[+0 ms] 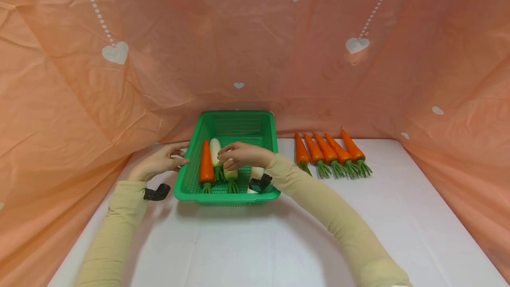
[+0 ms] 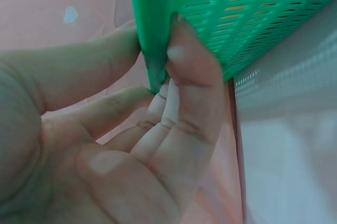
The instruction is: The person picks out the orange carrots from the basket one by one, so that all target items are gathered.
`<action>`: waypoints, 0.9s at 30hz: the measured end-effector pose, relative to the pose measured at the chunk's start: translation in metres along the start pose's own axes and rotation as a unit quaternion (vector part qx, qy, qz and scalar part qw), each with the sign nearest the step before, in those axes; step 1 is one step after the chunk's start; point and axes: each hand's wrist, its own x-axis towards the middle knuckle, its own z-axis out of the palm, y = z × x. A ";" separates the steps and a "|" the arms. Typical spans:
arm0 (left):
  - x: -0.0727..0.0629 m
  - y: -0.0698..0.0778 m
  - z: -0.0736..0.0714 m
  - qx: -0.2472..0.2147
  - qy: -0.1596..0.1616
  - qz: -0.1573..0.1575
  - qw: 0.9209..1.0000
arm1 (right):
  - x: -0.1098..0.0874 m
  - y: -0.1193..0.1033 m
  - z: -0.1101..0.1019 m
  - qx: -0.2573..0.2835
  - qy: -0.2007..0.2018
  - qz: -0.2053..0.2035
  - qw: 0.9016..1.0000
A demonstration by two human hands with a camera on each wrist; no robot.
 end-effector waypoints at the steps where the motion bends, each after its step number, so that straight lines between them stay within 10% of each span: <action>1: 0.000 0.000 0.000 0.002 0.001 0.001 1.000 | 0.002 0.001 0.001 -0.002 -0.001 0.001 1.000; 27: 0.002 -0.002 0.000 0.007 0.005 -0.001 1.000 | 0.031 0.000 0.011 0.065 -0.018 0.091 0.994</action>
